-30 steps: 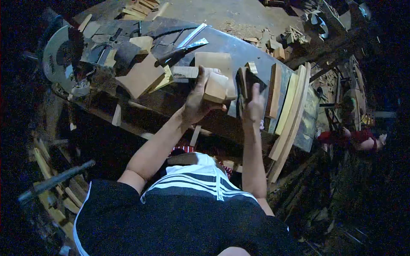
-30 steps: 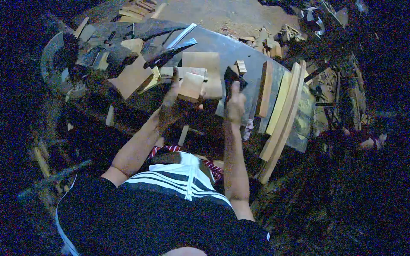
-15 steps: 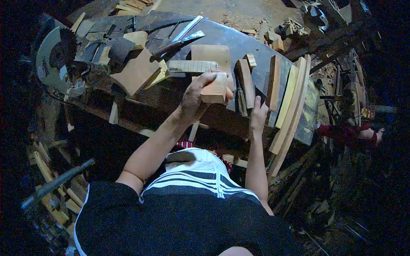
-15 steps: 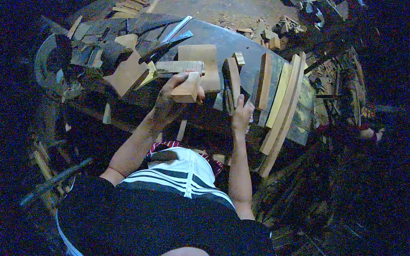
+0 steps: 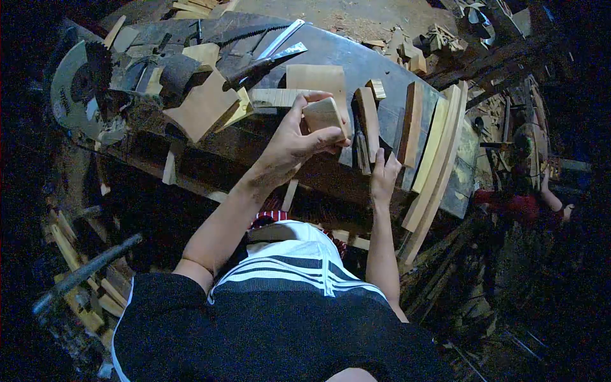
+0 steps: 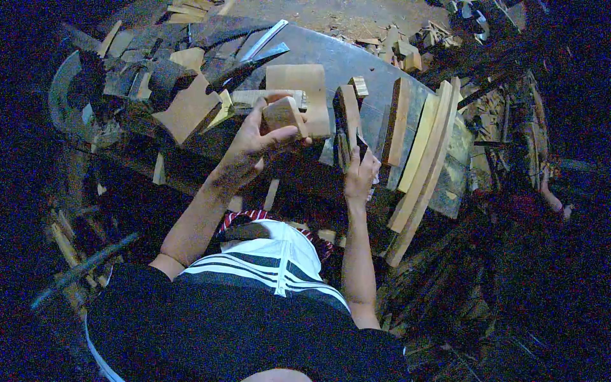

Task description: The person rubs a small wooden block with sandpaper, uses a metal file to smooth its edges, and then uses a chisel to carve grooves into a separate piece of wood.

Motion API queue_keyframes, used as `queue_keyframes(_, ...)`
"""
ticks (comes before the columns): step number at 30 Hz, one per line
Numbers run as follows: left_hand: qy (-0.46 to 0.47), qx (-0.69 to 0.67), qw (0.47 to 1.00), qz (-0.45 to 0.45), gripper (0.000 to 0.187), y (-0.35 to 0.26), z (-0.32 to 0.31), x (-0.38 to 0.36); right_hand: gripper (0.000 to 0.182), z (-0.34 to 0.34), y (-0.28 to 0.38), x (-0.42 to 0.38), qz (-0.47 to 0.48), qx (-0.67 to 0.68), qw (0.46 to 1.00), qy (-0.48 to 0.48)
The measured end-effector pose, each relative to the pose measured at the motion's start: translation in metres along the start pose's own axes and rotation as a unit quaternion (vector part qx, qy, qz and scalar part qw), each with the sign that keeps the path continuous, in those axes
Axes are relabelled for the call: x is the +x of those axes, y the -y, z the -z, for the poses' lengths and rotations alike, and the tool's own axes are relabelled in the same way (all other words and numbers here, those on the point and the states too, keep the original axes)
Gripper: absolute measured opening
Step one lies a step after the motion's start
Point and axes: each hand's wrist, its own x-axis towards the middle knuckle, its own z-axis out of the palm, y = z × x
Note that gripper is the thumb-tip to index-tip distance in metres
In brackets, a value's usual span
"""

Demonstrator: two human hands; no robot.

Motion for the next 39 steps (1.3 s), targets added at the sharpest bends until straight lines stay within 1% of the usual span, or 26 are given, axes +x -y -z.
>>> queue_keyframes(2, 0.023, 0.028, 0.999, -0.009, 0.037, -0.001, 0.004, 0.001, 0.046, -0.001, -0.001, 0.000, -0.007, -0.013, 1.000, -0.010)
queue_keyframes(3, 0.023, 0.029, 0.999, -0.009, 0.037, -0.002, 0.002, 0.002, 0.048, 0.000, 0.000, 0.000, -0.018, -0.008, 1.000, 0.004)
queue_keyframes(5, -0.031, -0.060, 0.997, 0.044, 0.032, -0.004, -0.001, 0.002, 0.049, 0.003, 0.006, -0.002, -0.029, -0.002, 0.999, 0.019)
queue_keyframes(8, -0.043, -0.084, 0.994, 0.058, 0.029, 0.002, 0.009, 0.007, 0.052, 0.005, 0.010, -0.002, -0.035, 0.001, 0.999, 0.017)
queue_keyframes(9, -0.043, -0.083, 0.994, 0.059, 0.029, 0.002, 0.010, 0.008, 0.045, 0.004, 0.004, -0.001, -0.049, -0.009, 0.998, 0.024)
queue_keyframes(10, -0.056, -0.105, 0.989, 0.083, 0.031, 0.002, 0.010, 0.008, 0.040, 0.004, 0.000, -0.001, -0.063, -0.019, 0.997, 0.032)
queue_keyframes(11, -0.069, -0.127, 0.984, 0.106, 0.034, 0.002, 0.011, 0.008, 0.040, 0.005, 0.004, -0.001, -0.064, -0.019, 0.997, 0.032)
queue_keyframes(12, -0.070, -0.126, 0.984, 0.106, 0.034, 0.002, 0.014, 0.008, 0.039, 0.007, 0.008, 0.000, -0.062, -0.020, 0.998, 0.019)
queue_keyframes(14, -0.029, -0.165, 0.970, 0.174, 0.040, 0.006, 0.021, 0.009, 0.039, 0.009, 0.011, 0.002, -0.059, -0.020, 0.998, 0.007)
queue_keyframes(15, -0.029, -0.165, 0.970, 0.174, 0.040, 0.011, 0.024, 0.010, 0.038, 0.011, 0.008, 0.005, -0.021, -0.045, 0.999, 0.002)
queue_keyframes(17, 0.050, -0.341, 0.924, 0.162, 0.041, 0.020, 0.026, 0.012, 0.037, 0.014, 0.003, 0.011, 0.049, -0.095, 0.994, -0.014)
queue_keyframes(18, 0.049, -0.341, 0.925, 0.162, 0.041, 0.019, 0.026, 0.011, 0.037, 0.016, 0.001, 0.013, 0.049, -0.095, 0.994, -0.014)
queue_keyframes(20, 0.063, -0.398, 0.900, 0.164, 0.044, 0.015, 0.023, 0.007, 0.036, 0.019, -0.003, 0.016, 0.072, -0.137, 0.987, -0.031)
queue_keyframes(21, 0.063, -0.398, 0.900, 0.164, 0.044, 0.014, 0.021, 0.005, 0.036, 0.020, -0.005, 0.018, 0.061, -0.141, 0.988, -0.032)
queue_keyframes(23, 0.041, -0.448, 0.878, 0.167, 0.041, 0.014, 0.020, 0.001, 0.035, 0.021, -0.008, 0.020, 0.059, -0.138, 0.988, -0.035)
queue_keyframes(24, 0.040, -0.448, 0.878, 0.167, 0.041, 0.015, 0.023, 0.003, 0.035, 0.022, -0.008, 0.021, 0.057, -0.136, 0.988, -0.037)
queue_keyframes(26, 0.164, -0.534, 0.809, 0.186, 0.041, 0.019, 0.030, 0.009, 0.035, 0.022, -0.006, 0.021, 0.048, -0.139, 0.989, -0.029)
queue_keyframes(30, 0.179, -0.531, 0.808, 0.182, 0.039, 0.025, 0.034, 0.010, 0.035, 0.022, -0.001, 0.015, 0.021, -0.131, 0.991, -0.006)
queue_keyframes(32, 0.216, -0.508, 0.820, 0.152, 0.035, 0.037, 0.044, 0.017, 0.035, 0.019, -0.005, 0.014, 0.023, -0.129, 0.991, -0.006)
queue_keyframes(33, 0.216, -0.507, 0.820, 0.153, 0.035, 0.040, 0.049, 0.020, 0.035, 0.017, -0.009, 0.013, 0.024, -0.129, 0.991, -0.006)
queue_keyframes(34, 0.074, -0.413, 0.891, 0.172, 0.035, 0.041, 0.055, 0.022, 0.035, 0.017, -0.012, 0.013, 0.023, -0.127, 0.992, -0.005)
queue_keyframes(35, -0.071, -0.305, 0.932, 0.185, 0.034, 0.040, 0.061, 0.025, 0.035, 0.016, -0.014, 0.012, 0.023, -0.122, 0.992, -0.007)
queue_keyframes(36, -0.072, -0.303, 0.932, 0.184, 0.034, 0.039, 0.067, 0.030, 0.036, 0.015, -0.016, 0.012, 0.023, -0.116, 0.993, -0.008)
queue_keyframes(38, -0.088, -0.186, 0.972, 0.113, 0.026, 0.035, 0.083, 0.040, 0.035, 0.015, -0.016, 0.011, 0.021, -0.118, 0.993, -0.006)
queue_keyframes(39, -0.072, -0.190, 0.973, 0.106, 0.028, 0.034, 0.098, 0.045, 0.035, 0.016, -0.016, 0.011, 0.021, -0.123, 0.992, -0.004)
